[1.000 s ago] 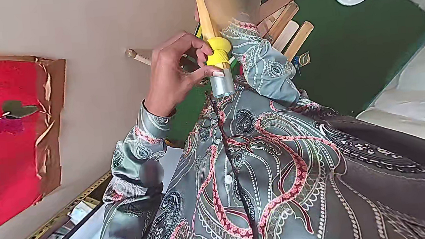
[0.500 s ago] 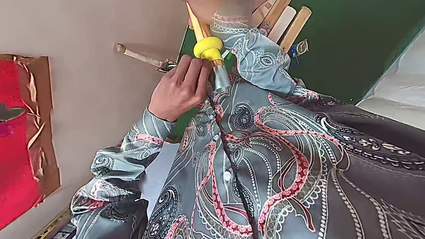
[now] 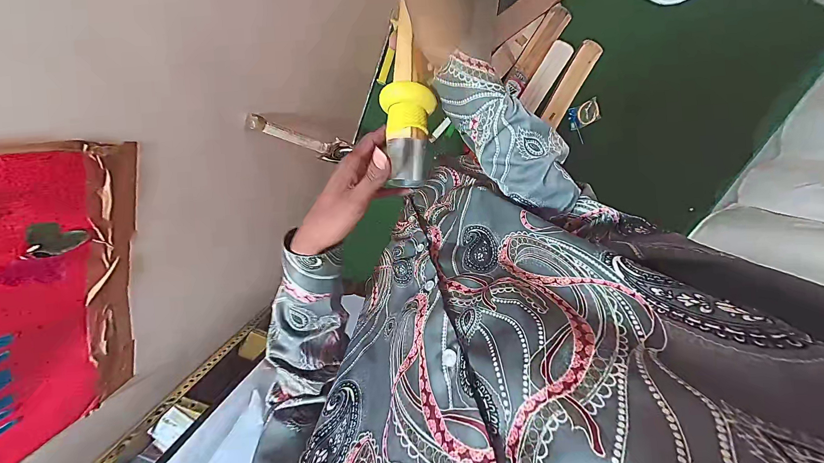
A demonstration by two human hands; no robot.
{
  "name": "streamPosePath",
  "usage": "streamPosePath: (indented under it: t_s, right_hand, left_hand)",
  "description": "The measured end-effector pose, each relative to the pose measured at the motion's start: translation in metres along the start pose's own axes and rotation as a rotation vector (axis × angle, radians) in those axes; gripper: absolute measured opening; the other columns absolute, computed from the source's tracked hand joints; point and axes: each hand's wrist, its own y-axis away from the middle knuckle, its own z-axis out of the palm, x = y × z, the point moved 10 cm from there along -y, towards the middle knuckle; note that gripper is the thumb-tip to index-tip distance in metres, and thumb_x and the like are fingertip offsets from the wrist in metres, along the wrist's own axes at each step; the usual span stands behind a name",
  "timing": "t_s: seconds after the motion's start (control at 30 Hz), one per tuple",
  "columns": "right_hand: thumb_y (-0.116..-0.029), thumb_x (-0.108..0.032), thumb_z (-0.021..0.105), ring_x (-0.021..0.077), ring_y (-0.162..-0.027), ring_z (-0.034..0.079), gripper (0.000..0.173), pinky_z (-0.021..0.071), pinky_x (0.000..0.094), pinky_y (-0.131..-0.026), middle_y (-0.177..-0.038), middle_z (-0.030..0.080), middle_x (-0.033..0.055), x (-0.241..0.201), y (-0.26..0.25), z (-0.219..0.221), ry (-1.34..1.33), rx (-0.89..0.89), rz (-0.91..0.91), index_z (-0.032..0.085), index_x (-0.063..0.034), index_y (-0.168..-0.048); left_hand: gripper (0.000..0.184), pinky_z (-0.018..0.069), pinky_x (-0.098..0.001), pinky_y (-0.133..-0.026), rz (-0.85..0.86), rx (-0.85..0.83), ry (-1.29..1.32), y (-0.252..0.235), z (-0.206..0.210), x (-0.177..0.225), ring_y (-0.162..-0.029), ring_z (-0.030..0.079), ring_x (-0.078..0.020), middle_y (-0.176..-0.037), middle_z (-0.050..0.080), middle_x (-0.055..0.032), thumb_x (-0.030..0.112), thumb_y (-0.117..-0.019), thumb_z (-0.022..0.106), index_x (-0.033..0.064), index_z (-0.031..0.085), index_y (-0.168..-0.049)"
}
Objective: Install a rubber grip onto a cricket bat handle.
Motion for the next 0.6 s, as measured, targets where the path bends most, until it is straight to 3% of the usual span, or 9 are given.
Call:
streamPosePath:
  t_s: [0.07,0.13,0.2,0.3,0.37,0.43,0.5,0.57,0.6]
  right_hand:
    - [-0.1090,-0.035,0.050,0.0190,-0.072,0.070,0.044,0.0593,0.0322,-0.058,-0.102,0.065,0.0174,0.014,-0.005,-0.007,0.081,0.046,0.116,0.049,0.0014,-0.133]
    - [-0.1104,-0.051,0.035,0.0233,-0.076,0.068,0.059,0.0590,0.0383,-0.062,-0.111,0.061,0.0200,0.026,0.000,-0.005,0.182,-0.046,0.222,0.040,-0.0017,-0.143]
    - [-0.1114,-0.050,0.028,0.0240,-0.084,0.073,0.057,0.0634,0.0392,-0.069,-0.114,0.064,0.0178,0.023,0.011,-0.003,0.186,-0.153,0.187,0.041,-0.0059,-0.145]
    - [-0.1131,-0.039,0.030,0.0276,-0.117,0.065,0.049,0.0574,0.0454,-0.091,-0.138,0.058,0.0132,0.020,0.029,0.019,-0.245,-0.477,0.178,0.029,-0.0152,-0.156]
    - [-0.1115,-0.038,0.027,0.0356,-0.120,0.065,0.051,0.0570,0.0523,-0.094,-0.143,0.058,0.0173,0.023,0.046,0.049,-0.533,-0.652,0.212,0.030,-0.0160,-0.158]
    - [-0.1128,-0.032,0.032,0.0387,-0.082,0.072,0.042,0.0638,0.0557,-0.073,-0.102,0.067,0.0232,0.017,0.052,0.069,-0.636,-0.563,0.159,0.041,-0.0046,-0.143]
    - [-0.1126,-0.024,0.035,0.0279,-0.052,0.063,0.032,0.0636,0.0529,-0.054,-0.068,0.053,0.0105,0.014,0.056,0.074,-0.600,-0.423,0.128,0.048,0.0009,-0.126]
    - [-0.1123,-0.023,0.040,0.0259,-0.049,0.063,0.026,0.0641,0.0504,-0.052,-0.064,0.051,0.0088,0.018,0.056,0.071,-0.472,-0.348,0.158,0.049,0.0009,-0.118]
    - [-0.1123,-0.026,0.041,0.0264,-0.053,0.065,0.027,0.0652,0.0489,-0.055,-0.068,0.053,0.0103,0.021,0.055,0.069,-0.390,-0.320,0.176,0.047,-0.0001,-0.119]
  left_hand:
    - [0.058,0.0656,-0.0384,-0.079,0.042,0.116,0.238,0.005,0.010,-0.004,-0.103,0.073,-0.0259,-0.131,0.066,-0.0115,0.038,-0.1001,0.065,0.0111,0.043,-0.146]
    - [0.026,0.0578,-0.0213,-0.061,0.061,0.299,0.328,0.010,0.005,-0.011,-0.073,0.068,-0.0095,-0.107,0.071,-0.0039,0.027,-0.1049,0.059,0.0137,0.059,-0.127]
    - [0.027,0.0442,-0.0111,-0.050,0.056,0.289,0.578,0.012,0.002,-0.024,-0.057,0.054,0.0006,-0.098,0.068,0.0007,0.036,-0.1090,0.047,0.0174,0.064,-0.116]
    - [0.040,0.0439,-0.0103,-0.047,0.103,0.129,0.819,0.015,0.010,-0.029,-0.056,0.054,0.0002,-0.106,0.066,-0.0032,0.046,-0.1084,0.043,0.0170,0.058,-0.132]
    - [0.038,0.0467,-0.0150,-0.048,0.098,0.107,0.745,0.020,0.015,-0.035,-0.060,0.058,-0.0052,-0.108,0.067,-0.0085,0.040,-0.1085,0.046,0.0136,0.055,-0.135]
    - [0.037,0.0577,-0.0237,-0.057,0.117,0.105,0.510,0.020,0.014,-0.035,-0.074,0.070,-0.0136,-0.115,0.070,-0.0112,0.037,-0.1083,0.046,0.0113,0.056,-0.132]
    - [0.046,0.0640,-0.0316,-0.075,0.129,0.135,0.172,0.026,0.005,-0.032,-0.092,0.073,-0.0148,-0.116,0.071,-0.0071,0.044,-0.1089,0.043,0.0081,0.061,-0.131]
    - [0.048,0.0597,-0.0294,-0.083,0.142,0.300,-0.174,0.034,-0.015,-0.020,-0.094,0.069,-0.0065,-0.109,0.071,-0.0008,0.047,-0.1089,0.042,0.0087,0.066,-0.126]
    - [0.048,0.0593,-0.0309,-0.084,0.170,0.382,-0.259,0.036,-0.026,-0.012,-0.096,0.069,-0.0083,-0.113,0.071,-0.0027,0.045,-0.1072,0.048,0.0073,0.062,-0.133]
